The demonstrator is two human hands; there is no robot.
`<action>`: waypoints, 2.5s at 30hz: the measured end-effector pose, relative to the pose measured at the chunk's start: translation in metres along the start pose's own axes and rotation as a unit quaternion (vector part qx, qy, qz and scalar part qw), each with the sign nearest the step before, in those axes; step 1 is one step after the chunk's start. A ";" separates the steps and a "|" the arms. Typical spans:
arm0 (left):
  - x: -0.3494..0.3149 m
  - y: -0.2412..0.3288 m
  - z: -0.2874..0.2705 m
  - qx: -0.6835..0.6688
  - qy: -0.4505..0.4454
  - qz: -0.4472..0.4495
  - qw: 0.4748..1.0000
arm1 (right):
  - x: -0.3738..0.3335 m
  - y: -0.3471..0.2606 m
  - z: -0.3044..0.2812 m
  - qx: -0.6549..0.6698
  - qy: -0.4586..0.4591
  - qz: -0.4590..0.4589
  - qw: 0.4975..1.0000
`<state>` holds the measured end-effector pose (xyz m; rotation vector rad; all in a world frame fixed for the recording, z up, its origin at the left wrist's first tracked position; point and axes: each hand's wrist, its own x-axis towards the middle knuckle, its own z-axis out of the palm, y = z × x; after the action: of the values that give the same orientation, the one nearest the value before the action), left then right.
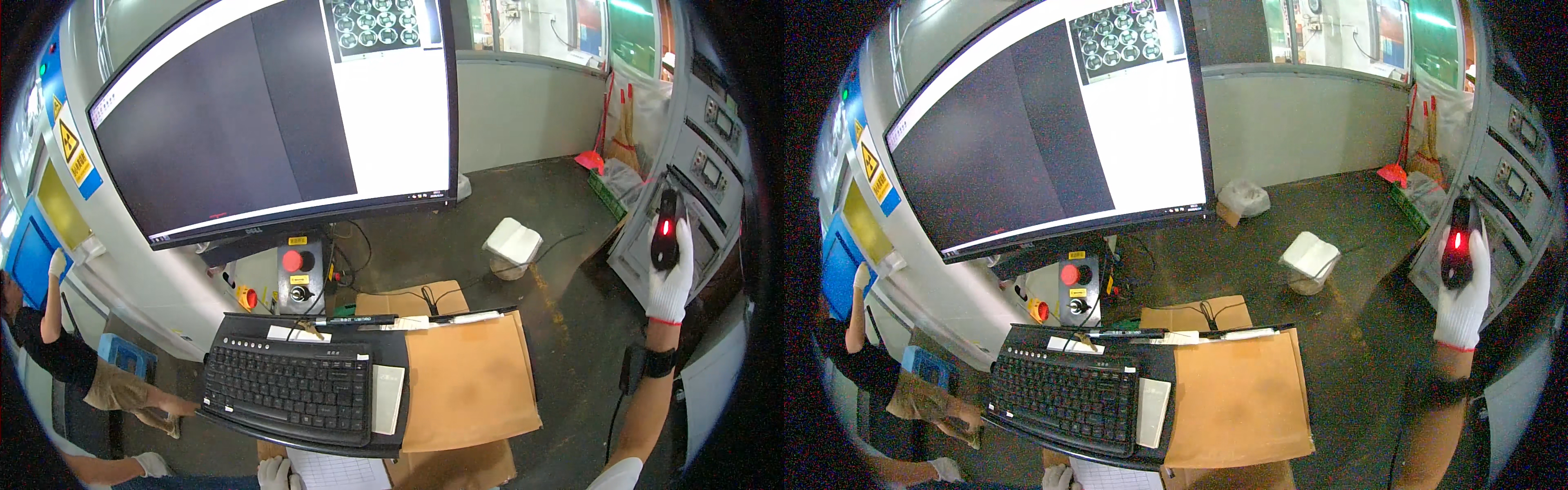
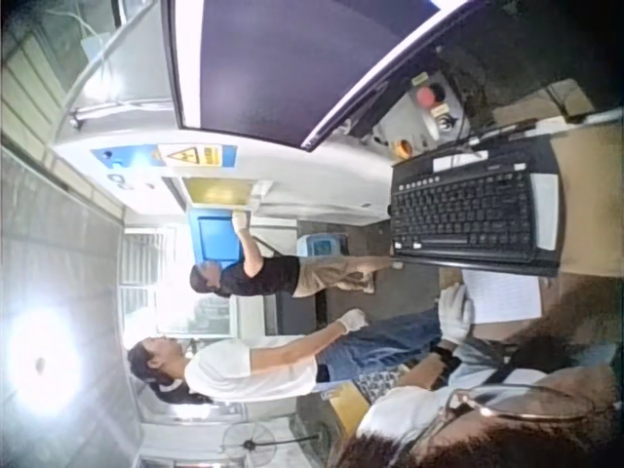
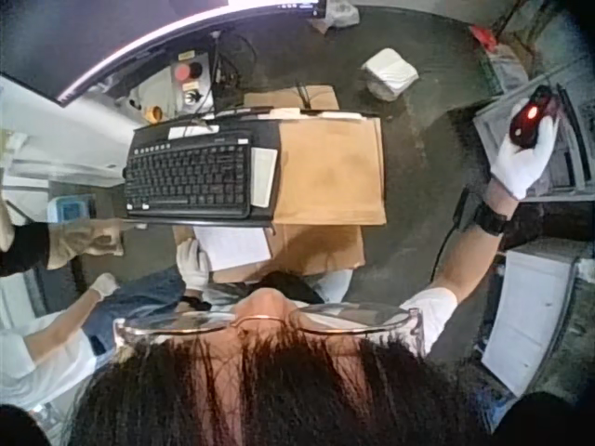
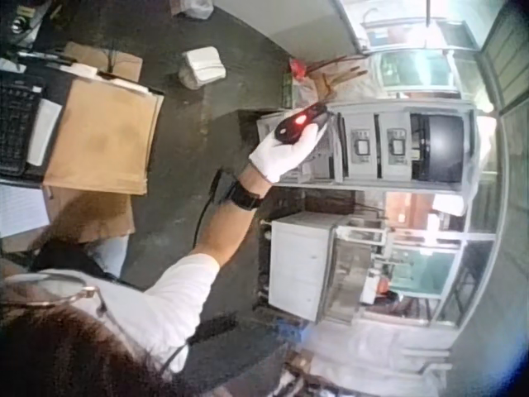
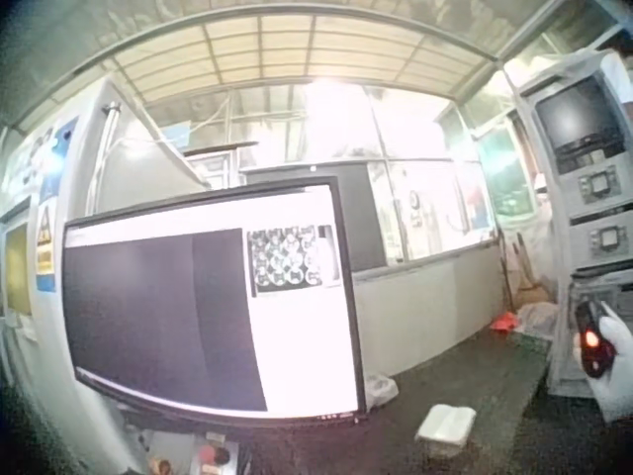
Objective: The operator uses a computer workstation and physical controls to perform X-ray inspection and quality control on metal components inside a specialized machine.
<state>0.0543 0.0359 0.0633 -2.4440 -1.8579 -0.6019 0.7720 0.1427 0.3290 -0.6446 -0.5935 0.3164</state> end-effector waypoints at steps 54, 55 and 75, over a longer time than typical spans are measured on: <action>0.018 0.010 0.049 -0.098 0.064 0.128 0.985 | -0.269 0.292 -0.241 -0.367 -0.133 0.008 0.921; 0.010 -0.002 0.031 -0.056 0.065 0.107 0.991 | -0.285 0.333 -0.218 -0.449 -0.176 0.065 0.874; 0.012 -0.001 0.004 -0.013 0.047 0.033 0.998 | -0.260 0.358 -0.164 -0.739 -0.316 0.218 0.554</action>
<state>0.0575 0.0481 0.0633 -2.4368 -1.7394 -0.7276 0.6327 0.2213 -0.1149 -2.4429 -1.4016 0.4777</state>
